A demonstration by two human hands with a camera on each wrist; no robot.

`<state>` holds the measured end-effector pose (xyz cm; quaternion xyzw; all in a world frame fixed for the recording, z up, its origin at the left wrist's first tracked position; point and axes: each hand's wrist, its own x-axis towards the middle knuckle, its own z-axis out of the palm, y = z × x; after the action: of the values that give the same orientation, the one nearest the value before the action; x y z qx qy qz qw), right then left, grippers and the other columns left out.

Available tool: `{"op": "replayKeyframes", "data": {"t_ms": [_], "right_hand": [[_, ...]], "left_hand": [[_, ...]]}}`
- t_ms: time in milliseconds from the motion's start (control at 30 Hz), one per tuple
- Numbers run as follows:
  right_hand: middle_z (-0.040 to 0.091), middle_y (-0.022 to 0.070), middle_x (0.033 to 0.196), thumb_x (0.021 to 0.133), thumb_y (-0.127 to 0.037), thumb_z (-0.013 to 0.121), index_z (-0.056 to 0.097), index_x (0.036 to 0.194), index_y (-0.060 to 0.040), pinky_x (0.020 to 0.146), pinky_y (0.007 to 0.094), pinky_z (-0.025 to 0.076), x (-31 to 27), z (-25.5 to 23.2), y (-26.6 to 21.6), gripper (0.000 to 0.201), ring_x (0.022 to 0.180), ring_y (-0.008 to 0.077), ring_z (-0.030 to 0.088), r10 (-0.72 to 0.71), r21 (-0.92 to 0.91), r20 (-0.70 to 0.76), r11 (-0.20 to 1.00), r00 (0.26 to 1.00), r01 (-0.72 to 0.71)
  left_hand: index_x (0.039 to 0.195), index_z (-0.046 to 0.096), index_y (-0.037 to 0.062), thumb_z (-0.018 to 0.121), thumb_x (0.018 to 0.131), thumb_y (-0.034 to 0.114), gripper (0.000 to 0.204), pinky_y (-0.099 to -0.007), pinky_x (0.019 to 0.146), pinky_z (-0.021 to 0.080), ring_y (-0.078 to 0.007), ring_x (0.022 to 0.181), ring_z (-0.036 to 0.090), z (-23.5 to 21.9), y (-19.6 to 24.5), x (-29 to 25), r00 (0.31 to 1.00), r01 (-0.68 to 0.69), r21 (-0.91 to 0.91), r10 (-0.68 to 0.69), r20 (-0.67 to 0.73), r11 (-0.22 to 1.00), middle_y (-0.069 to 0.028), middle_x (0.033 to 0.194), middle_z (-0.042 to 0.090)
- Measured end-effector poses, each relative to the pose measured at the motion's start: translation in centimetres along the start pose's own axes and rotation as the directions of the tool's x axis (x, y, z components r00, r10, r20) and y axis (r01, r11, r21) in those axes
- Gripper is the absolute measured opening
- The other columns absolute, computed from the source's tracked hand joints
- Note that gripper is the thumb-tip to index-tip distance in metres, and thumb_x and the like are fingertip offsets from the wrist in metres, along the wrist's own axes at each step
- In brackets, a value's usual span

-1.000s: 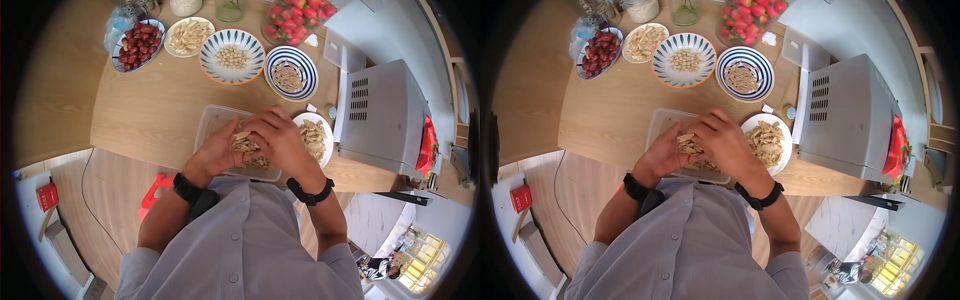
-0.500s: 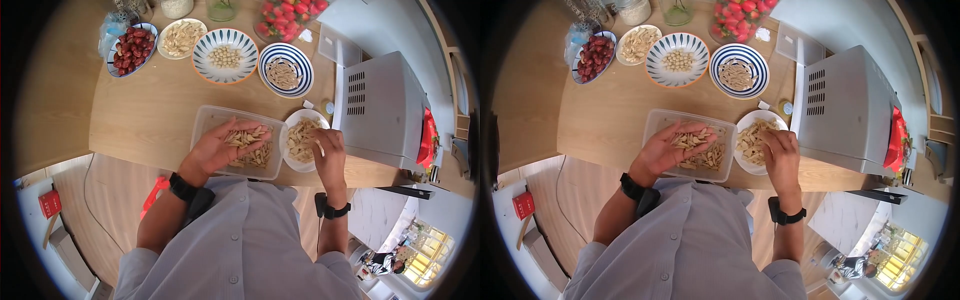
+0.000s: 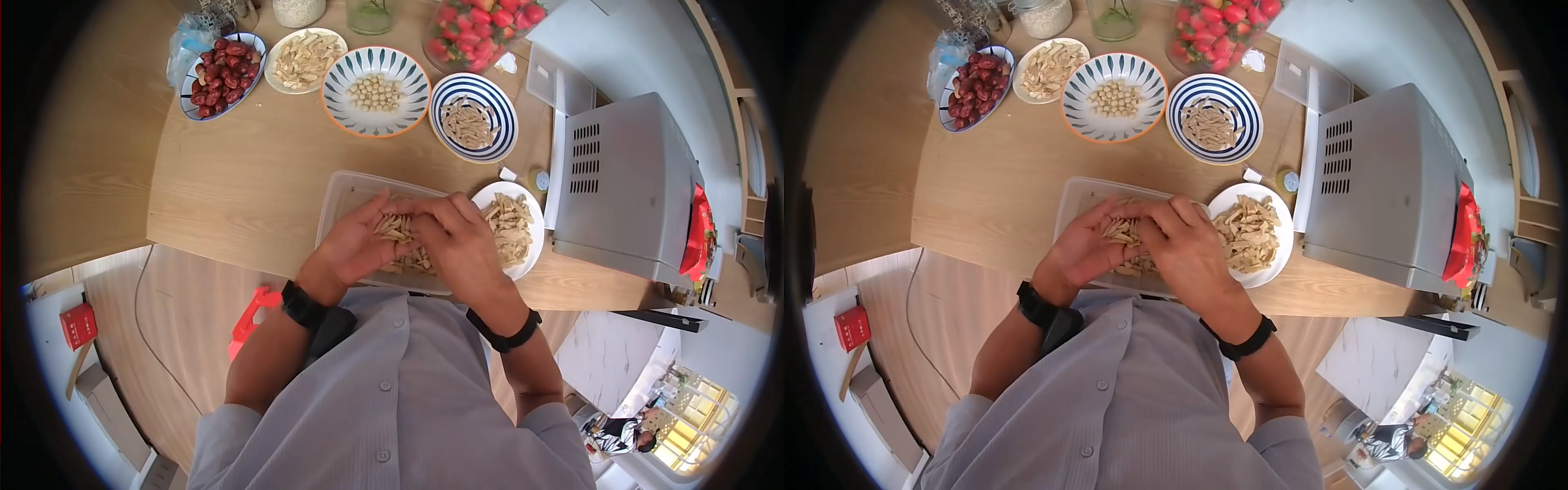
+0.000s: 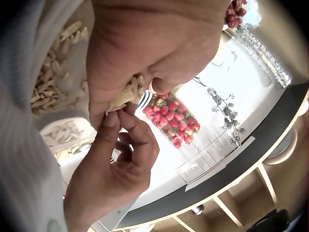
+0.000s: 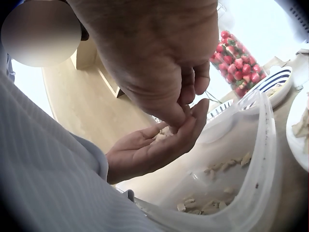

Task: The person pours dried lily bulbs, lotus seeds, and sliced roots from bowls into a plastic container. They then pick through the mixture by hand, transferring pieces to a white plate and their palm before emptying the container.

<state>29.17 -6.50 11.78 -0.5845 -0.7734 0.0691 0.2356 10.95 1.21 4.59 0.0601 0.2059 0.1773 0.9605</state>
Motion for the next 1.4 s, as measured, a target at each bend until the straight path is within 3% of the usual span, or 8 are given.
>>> {"op": "replayKeyframes", "data": {"t_ms": [267, 433, 633, 667, 733, 867, 1133, 1400], "right_hand": [[0.072, 0.0063, 0.11, 0.076, -0.004, 0.072, 0.068, 0.104, -0.0056, 0.087, 0.0397, 0.057, 0.4, 0.4, -0.6, 0.028, 0.096, 0.0298, 0.067, 0.058, 0.223, -0.072, 0.974, 0.996, -0.041], [0.073, 0.0105, 0.108, 0.077, -0.003, 0.074, 0.067, 0.114, -0.0036, 0.087, 0.041, 0.057, 0.8, 0.4, -0.9, 0.037, 0.098, 0.031, 0.069, 0.041, 0.113, 0.042, 0.993, 0.998, -0.045], [0.073, 0.0092, 0.107, 0.075, -0.003, 0.076, 0.068, 0.117, -0.0042, 0.087, 0.0407, 0.056, 1.0, 0.6, -1.6, 0.043, 0.098, 0.0306, 0.067, 0.065, 0.132, 0.019, 0.989, 0.998, -0.066], [0.072, 0.0088, 0.107, 0.074, -0.003, 0.076, 0.068, 0.117, -0.0044, 0.086, 0.0408, 0.056, 1.1, 0.5, -1.7, 0.044, 0.097, 0.0305, 0.067, 0.065, 0.127, 0.019, 0.99, 0.998, -0.067], [0.072, 0.0084, 0.104, 0.074, -0.004, 0.076, 0.069, 0.116, -0.0052, 0.085, 0.0412, 0.056, 1.1, 0.4, -1.7, 0.042, 0.096, 0.0309, 0.067, 0.098, 0.127, 0.07, 0.986, 0.993, -0.106], [0.069, 0.0084, 0.095, 0.076, -0.001, 0.078, 0.068, 0.098, -0.0078, 0.076, 0.0437, 0.056, 1.5, 0.4, -2.0, 0.025, 0.09, 0.0336, 0.067, 0.146, 0.173, 0.071, 0.972, 0.987, -0.157], [0.07, 0.0099, 0.096, 0.077, -0.002, 0.074, 0.067, 0.093, -0.0066, 0.077, 0.0432, 0.056, 1.2, 0.1, -1.6, 0.018, 0.091, 0.0329, 0.068, 0.196, 0.198, 0.118, 0.956, 0.973, -0.217], [0.071, 0.0102, 0.099, 0.082, 0.0, 0.073, 0.067, 0.095, -0.0059, 0.077, 0.0439, 0.057, 1.5, -0.3, -1.7, 0.017, 0.091, 0.0339, 0.069, 0.17, 0.277, 0.076, 0.943, 0.983, -0.184]], "left_hand": [[0.134, 0.062, -0.0002, 0.035, 0.116, 0.047, 0.058, -0.0428, 0.105, 0.053, -0.0246, 0.12, 0.064, 0.5, 0.1, 0.0, 0.999, 0.01, -0.004, -0.01, -0.042, 1.0, -0.0115, 0.131, 0.066], [0.132, 0.063, 0.0013, 0.033, 0.116, 0.05, 0.059, -0.0426, 0.103, 0.055, -0.0245, 0.115, 0.066, 0.9, 0.0, -0.1, 0.997, 0.006, 0.007, -0.005, -0.075, 1.0, -0.0107, 0.127, 0.068], [0.144, 0.055, -0.0011, 0.034, 0.114, 0.054, 0.066, -0.0434, 0.104, 0.055, -0.0265, 0.12, 0.068, -2.0, -0.2, 0.7, 0.987, 0.036, -0.088, -0.022, 0.159, 0.995, -0.0132, 0.139, 0.065], [0.144, 0.055, -0.001, 0.034, 0.114, 0.054, 0.066, -0.0435, 0.104, 0.055, -0.0265, 0.12, 0.068, -2.3, -0.4, 0.6, 0.995, 0.034, -0.074, -0.027, 0.098, 0.997, -0.013, 0.138, 0.065], [0.143, 0.055, -0.0008, 0.036, 0.114, 0.054, 0.066, -0.0439, 0.103, 0.055, -0.0266, 0.119, 0.068, -1.3, -0.3, 0.3, 0.999, 0.031, -0.045, -0.032, -0.025, 0.999, -0.0126, 0.136, 0.067], [0.142, 0.056, -0.0004, 0.037, 0.114, 0.054, 0.064, -0.0445, 0.103, 0.055, -0.0269, 0.119, 0.068, -1.2, -0.4, 0.5, 1.0, 0.03, -0.077, -0.03, -0.001, 0.997, -0.0119, 0.132, 0.069], [0.129, 0.06, 0.001, 0.036, 0.115, 0.049, 0.055, -0.0409, 0.097, 0.058, -0.0244, 0.11, 0.067, 1.1, 0.1, -0.1, 0.992, 0.007, 0.001, -0.007, -0.123, 1.0, -0.0113, 0.121, 0.066], [0.13, 0.062, 0.0013, 0.04, 0.116, 0.04, 0.047, -0.0405, 0.096, 0.059, -0.0225, 0.11, 0.068, 0.1, 0.0, -0.1, 0.997, -0.013, 0.009, 0.014, -0.071, 1.0, -0.011, 0.122, 0.068]]}}
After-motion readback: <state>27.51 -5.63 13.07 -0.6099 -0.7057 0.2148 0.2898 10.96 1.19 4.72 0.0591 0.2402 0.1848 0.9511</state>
